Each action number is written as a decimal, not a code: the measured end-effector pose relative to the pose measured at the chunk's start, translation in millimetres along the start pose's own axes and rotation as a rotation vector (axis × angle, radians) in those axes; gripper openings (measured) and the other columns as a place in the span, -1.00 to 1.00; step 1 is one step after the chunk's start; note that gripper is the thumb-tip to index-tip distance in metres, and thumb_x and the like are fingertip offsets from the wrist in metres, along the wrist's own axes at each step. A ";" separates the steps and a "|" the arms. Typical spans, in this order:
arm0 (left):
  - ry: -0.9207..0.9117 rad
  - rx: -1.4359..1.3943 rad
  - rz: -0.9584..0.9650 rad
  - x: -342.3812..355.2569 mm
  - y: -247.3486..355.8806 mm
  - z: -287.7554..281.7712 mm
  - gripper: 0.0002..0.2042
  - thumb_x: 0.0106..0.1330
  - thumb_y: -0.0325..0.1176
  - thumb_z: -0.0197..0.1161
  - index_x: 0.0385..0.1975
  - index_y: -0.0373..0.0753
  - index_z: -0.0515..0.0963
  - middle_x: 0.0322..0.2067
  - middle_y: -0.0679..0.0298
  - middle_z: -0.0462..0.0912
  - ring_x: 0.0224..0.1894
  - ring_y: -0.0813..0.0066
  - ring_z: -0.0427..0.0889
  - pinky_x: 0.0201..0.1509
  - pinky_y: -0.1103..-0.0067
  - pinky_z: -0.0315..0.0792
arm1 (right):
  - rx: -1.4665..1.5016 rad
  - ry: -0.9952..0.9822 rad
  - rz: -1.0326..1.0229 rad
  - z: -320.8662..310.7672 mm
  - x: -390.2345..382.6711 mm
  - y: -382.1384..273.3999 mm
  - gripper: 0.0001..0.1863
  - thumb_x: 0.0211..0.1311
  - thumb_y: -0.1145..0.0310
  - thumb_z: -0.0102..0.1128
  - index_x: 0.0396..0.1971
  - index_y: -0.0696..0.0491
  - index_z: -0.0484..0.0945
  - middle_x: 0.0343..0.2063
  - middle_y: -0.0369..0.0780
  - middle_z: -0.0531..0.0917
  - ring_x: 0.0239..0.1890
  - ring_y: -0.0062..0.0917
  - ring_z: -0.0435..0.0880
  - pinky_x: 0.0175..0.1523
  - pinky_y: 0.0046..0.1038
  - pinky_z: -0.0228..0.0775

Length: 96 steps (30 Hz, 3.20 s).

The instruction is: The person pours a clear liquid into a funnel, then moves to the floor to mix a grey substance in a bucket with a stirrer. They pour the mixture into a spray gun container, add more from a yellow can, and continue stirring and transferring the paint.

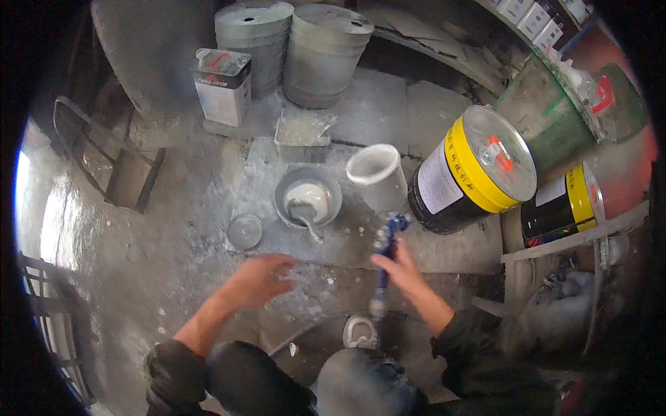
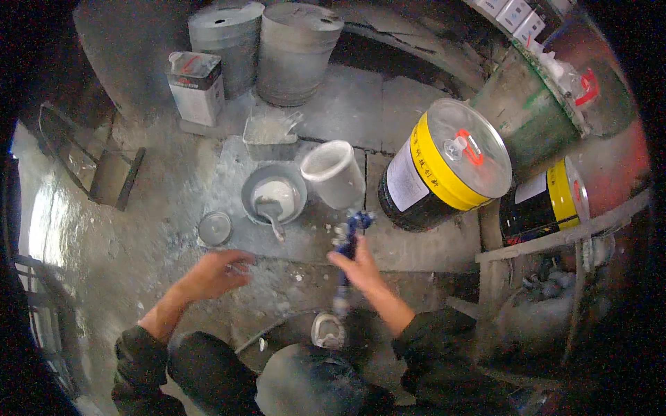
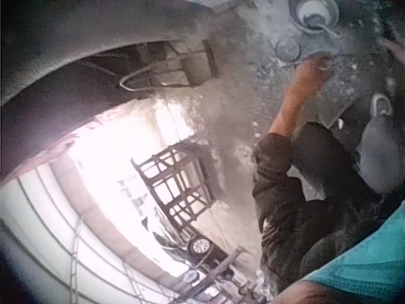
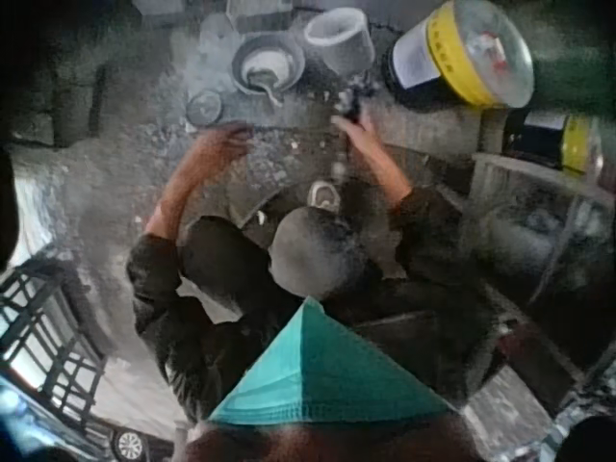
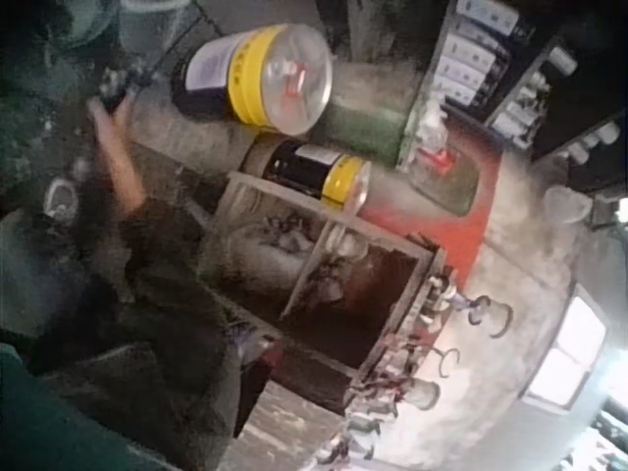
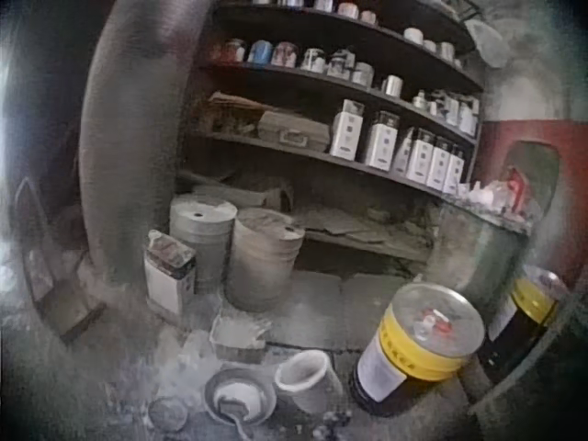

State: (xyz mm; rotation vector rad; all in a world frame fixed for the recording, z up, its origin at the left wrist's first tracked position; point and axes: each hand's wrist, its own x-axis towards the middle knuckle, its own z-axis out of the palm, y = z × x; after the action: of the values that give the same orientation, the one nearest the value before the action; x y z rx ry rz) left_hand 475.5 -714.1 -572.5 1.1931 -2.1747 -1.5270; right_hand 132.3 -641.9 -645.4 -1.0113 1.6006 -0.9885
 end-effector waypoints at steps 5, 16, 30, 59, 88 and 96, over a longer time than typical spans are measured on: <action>0.348 0.170 0.078 38.7 5.2 53.5 -0.51 0.29 -0.23 0.30 0.09 -0.38 0.34 -0.22 -0.09 0.67 -0.13 -0.13 0.65 -0.13 0.16 0.52 | 0.495 -0.409 -0.061 106.4 -8.2 -84.0 -0.14 0.24 0.34 0.32 0.41 0.17 -0.02 0.14 -0.17 0.45 0.18 -0.49 0.42 0.29 -0.42 0.25; 0.665 -0.089 -0.451 19.8 -30.4 -26.2 -0.48 0.41 0.04 0.17 -0.58 -0.37 0.46 -0.75 0.22 0.54 -0.75 0.47 0.55 -0.65 0.47 0.40 | -0.982 -0.105 -0.679 63.1 64.1 -67.1 -0.49 0.16 0.36 0.28 0.16 -0.09 0.49 -0.17 -0.19 0.63 -0.27 -0.24 0.68 -0.19 -0.23 0.56; 0.506 0.255 -0.751 19.3 -43.9 -31.6 -0.27 0.43 0.27 -0.15 -0.69 -0.27 0.61 -0.76 0.16 0.58 -0.60 0.23 0.67 -0.28 0.33 0.53 | -0.376 -0.155 -0.358 94.7 168.9 -33.7 -0.74 0.22 0.17 0.28 -0.43 0.08 0.70 -0.53 -0.15 0.72 -0.47 -0.29 0.70 -0.33 -0.33 0.46; 0.478 0.558 -0.564 8.6 -25.2 -45.8 -0.33 0.32 0.24 0.08 -0.52 -0.40 0.66 -0.52 -0.23 0.60 -0.36 -0.23 0.63 -0.25 0.12 0.49 | 0.226 -0.227 -0.287 75.0 171.8 -121.3 -0.74 0.29 0.20 0.28 -0.36 0.12 0.65 -0.63 -0.29 0.64 -0.68 -0.72 0.52 -0.62 -0.64 0.27; 0.405 0.874 -0.455 15.8 3.5 -46.5 -0.35 0.25 0.29 0.15 -0.54 -0.34 0.66 -0.54 -0.15 0.61 -0.40 -0.17 0.64 -0.30 0.16 0.50 | 0.056 -0.157 -0.373 66.6 198.6 -139.4 -0.75 0.25 0.26 0.31 -0.42 0.17 0.64 -0.65 -0.28 0.63 -0.67 -0.68 0.53 -0.58 -0.56 0.35; 0.445 0.609 -0.521 11.6 -18.6 -57.3 -0.39 0.25 0.21 0.23 -0.63 -0.36 0.64 -0.68 -0.08 0.57 -0.54 -0.06 0.64 -0.40 0.24 0.50 | 0.100 -0.090 -0.310 62.2 197.5 -124.1 -0.68 0.23 0.19 0.32 -0.52 0.16 0.63 -0.71 -0.26 0.63 -0.69 -0.63 0.57 -0.56 -0.49 0.39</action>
State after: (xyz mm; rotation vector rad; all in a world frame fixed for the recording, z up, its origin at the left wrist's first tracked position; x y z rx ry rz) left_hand 511.0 -763.8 -566.8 2.1738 -2.1572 -0.5944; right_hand 173.9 -875.5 -601.1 -1.2395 1.3313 -1.2003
